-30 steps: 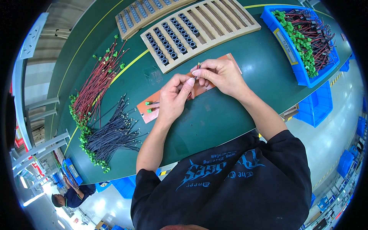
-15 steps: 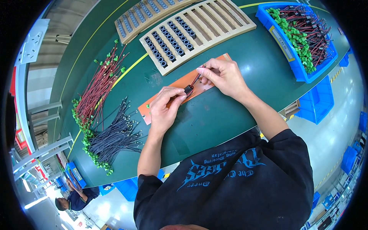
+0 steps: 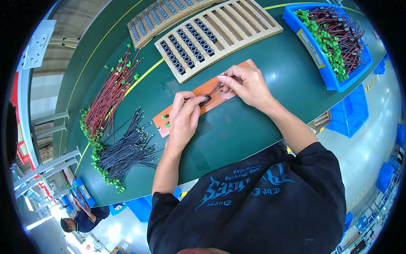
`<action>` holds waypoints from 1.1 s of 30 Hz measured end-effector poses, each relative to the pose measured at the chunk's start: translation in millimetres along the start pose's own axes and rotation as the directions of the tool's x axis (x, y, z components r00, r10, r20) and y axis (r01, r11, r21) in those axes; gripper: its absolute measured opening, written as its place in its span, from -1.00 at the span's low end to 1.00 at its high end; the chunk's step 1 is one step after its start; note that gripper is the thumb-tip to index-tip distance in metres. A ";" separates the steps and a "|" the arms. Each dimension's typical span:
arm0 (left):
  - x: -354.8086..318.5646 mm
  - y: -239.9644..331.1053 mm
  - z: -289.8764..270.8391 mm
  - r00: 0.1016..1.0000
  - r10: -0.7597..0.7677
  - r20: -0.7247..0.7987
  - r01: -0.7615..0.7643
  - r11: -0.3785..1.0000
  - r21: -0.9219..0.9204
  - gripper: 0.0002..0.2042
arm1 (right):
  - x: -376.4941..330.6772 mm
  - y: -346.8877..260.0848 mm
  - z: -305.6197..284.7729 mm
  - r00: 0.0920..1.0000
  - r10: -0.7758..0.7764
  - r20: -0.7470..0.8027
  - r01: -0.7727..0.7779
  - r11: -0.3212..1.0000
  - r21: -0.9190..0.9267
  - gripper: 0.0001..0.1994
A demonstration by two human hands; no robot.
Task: The person assembles connectors onto wiring harnesses by hand, taking the components from plastic trays at a factory workstation.
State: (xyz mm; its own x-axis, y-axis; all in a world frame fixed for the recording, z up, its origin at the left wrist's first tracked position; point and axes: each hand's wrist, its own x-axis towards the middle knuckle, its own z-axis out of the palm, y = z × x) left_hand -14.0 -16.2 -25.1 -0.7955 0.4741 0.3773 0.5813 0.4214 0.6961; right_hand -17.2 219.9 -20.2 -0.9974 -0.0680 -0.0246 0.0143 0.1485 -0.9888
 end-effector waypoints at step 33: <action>5.2 -2.2 21.6 0.978 0.005 -0.207 -0.004 1.000 0.004 -0.79 | 8.7 20.6 -38.0 0.933 -0.360 0.022 0.300 0.742 -0.599 -0.76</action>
State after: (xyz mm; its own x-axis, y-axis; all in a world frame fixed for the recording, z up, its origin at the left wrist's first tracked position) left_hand -15.8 2.0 -37.9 -0.8108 0.3057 0.4991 0.5853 0.4221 0.6923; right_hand -28.3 259.9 -35.2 -0.9339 -0.1385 0.3297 -0.3315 0.6810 -0.6530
